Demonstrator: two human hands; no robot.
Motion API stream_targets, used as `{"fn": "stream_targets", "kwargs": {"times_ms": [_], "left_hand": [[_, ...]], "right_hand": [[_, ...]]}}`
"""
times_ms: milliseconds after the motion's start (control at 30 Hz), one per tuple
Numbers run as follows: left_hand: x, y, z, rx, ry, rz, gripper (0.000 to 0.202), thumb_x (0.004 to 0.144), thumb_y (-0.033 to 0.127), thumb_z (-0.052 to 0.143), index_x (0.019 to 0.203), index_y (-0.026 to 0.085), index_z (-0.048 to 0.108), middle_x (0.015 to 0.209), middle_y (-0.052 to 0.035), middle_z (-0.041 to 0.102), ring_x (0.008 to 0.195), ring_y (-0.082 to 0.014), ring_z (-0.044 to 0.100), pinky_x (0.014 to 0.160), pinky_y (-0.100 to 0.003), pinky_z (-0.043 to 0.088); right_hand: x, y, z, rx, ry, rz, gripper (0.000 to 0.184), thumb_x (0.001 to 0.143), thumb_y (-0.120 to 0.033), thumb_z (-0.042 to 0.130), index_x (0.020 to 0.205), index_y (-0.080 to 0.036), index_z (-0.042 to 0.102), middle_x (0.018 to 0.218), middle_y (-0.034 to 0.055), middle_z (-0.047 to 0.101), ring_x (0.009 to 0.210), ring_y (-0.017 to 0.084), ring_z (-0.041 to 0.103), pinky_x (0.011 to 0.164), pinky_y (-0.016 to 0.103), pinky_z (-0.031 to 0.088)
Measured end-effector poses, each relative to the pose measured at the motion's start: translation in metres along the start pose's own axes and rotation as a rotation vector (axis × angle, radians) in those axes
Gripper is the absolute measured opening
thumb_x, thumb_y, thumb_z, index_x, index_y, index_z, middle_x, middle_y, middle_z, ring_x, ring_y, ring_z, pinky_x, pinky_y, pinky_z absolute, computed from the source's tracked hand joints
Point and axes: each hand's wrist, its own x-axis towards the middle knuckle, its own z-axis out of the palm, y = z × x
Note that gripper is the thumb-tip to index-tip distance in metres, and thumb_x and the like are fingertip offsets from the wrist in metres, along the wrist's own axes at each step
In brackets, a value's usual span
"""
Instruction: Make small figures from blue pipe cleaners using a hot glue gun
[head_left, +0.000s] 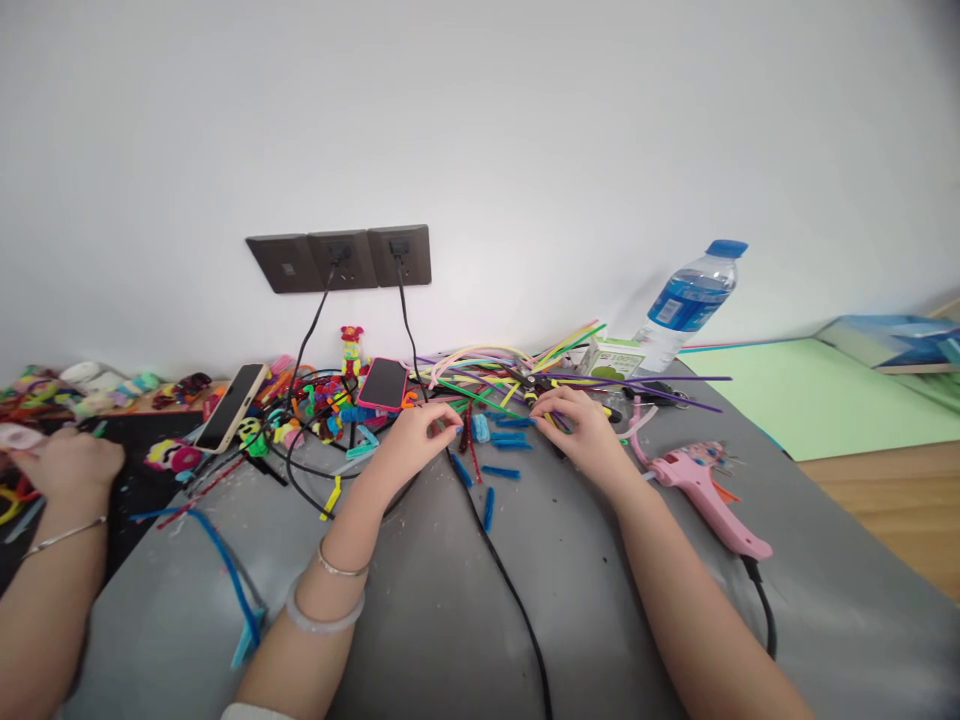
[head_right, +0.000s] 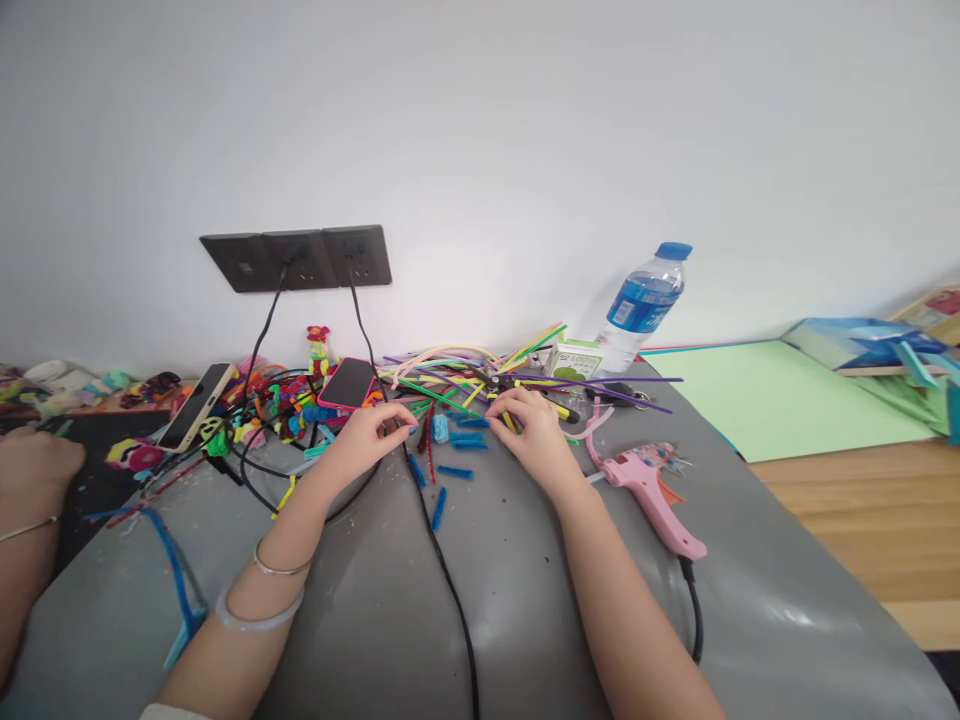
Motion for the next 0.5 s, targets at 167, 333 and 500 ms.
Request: {"fn": "stream_targets", "kwargs": {"times_ms": [167, 333, 500], "left_hand": [[-0.0018, 0.0011, 0.0005, 0.081, -0.162, -0.065, 0.015, 0.084, 0.022, 0.057, 0.088, 0.018, 0.071, 0.082, -0.0016, 0.070, 0.069, -0.0151, 0.058, 0.063, -0.024, 0.041], [-0.0028, 0.0006, -0.0036, 0.099, -0.242, -0.103, 0.014, 0.084, 0.023, 0.058, 0.089, 0.017, 0.070, 0.080, -0.0017, 0.069, 0.068, -0.0149, 0.058, 0.063, -0.024, 0.041], [-0.0030, -0.0043, -0.0031, 0.126, -0.313, -0.081, 0.013, 0.082, 0.020, 0.061, 0.090, 0.018, 0.071, 0.083, -0.0018, 0.069, 0.070, -0.0152, 0.058, 0.066, -0.025, 0.042]], "right_hand": [[-0.0023, -0.0026, 0.0010, -0.181, -0.052, 0.028, 0.012, 0.088, -0.024, 0.063, 0.079, -0.024, 0.070, 0.100, 0.0067, 0.071, 0.098, 0.028, 0.061, 0.086, 0.045, 0.038], [-0.0045, -0.0037, 0.0030, -0.283, -0.050, 0.038, 0.014, 0.087, -0.024, 0.063, 0.075, -0.024, 0.069, 0.101, 0.0063, 0.071, 0.098, 0.028, 0.060, 0.084, 0.043, 0.036], [-0.0058, -0.0042, 0.0064, -0.300, -0.023, 0.057, 0.011, 0.087, -0.025, 0.064, 0.077, -0.024, 0.070, 0.102, 0.0066, 0.070, 0.099, 0.029, 0.058, 0.085, 0.044, 0.035]]}}
